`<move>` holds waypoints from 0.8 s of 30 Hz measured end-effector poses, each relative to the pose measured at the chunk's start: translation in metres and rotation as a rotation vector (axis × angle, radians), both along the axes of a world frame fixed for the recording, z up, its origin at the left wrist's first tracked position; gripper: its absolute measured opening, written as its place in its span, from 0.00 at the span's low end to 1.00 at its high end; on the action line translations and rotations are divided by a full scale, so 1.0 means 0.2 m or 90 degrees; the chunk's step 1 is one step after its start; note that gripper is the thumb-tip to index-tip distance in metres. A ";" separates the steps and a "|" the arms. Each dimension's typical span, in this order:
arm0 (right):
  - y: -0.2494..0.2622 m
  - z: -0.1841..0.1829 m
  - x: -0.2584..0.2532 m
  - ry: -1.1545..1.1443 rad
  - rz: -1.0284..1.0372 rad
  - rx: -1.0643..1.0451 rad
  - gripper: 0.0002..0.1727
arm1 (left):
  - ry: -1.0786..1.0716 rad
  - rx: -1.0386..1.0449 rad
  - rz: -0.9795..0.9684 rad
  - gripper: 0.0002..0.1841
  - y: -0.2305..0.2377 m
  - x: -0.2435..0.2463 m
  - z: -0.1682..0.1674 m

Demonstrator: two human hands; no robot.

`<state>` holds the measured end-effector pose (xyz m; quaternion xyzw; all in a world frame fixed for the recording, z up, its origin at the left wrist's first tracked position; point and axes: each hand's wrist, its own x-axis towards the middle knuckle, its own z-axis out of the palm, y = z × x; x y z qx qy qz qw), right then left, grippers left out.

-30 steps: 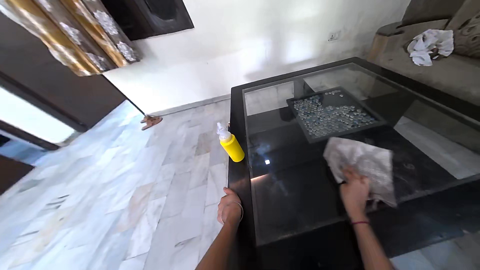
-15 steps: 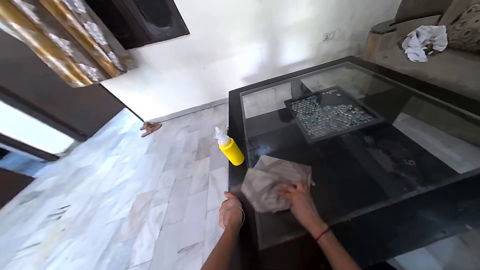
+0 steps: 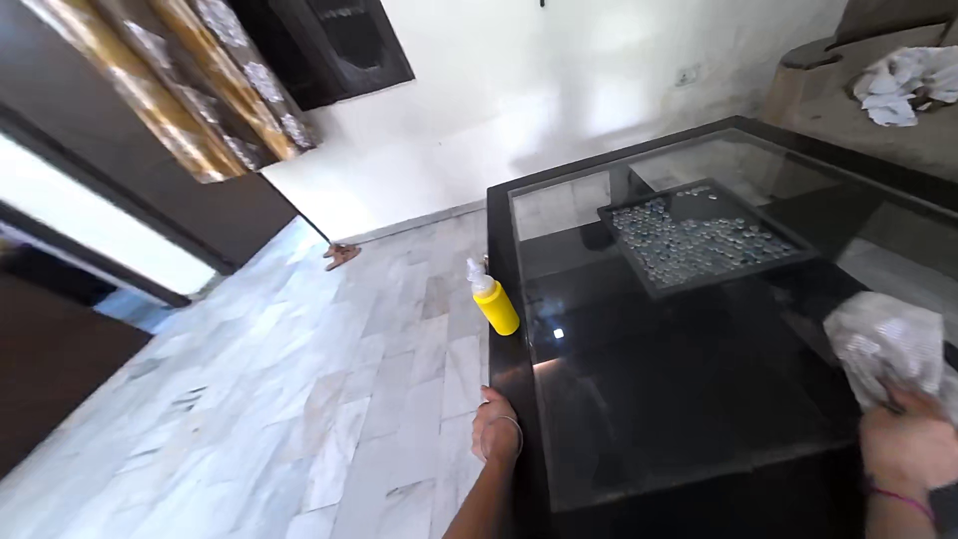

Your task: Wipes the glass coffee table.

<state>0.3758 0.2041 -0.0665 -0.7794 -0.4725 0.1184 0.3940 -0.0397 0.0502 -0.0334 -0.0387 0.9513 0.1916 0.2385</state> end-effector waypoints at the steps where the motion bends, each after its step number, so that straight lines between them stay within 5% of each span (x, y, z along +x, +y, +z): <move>1: 0.01 -0.01 -0.04 0.004 0.038 -0.014 0.21 | 0.000 0.001 -0.002 0.45 0.00 0.00 0.00; 14: -0.43 0.12 -1.00 -0.104 0.666 -0.055 0.29 | -0.012 0.011 0.019 0.44 -0.01 0.00 0.01; 20: -0.56 0.05 -1.08 -0.124 0.805 0.014 0.32 | -0.005 -0.006 -0.001 0.43 -0.01 0.00 0.02; 24: -0.39 0.08 -0.93 -0.174 0.754 -0.013 0.27 | 0.005 -0.020 -0.020 0.42 -0.01 0.00 0.03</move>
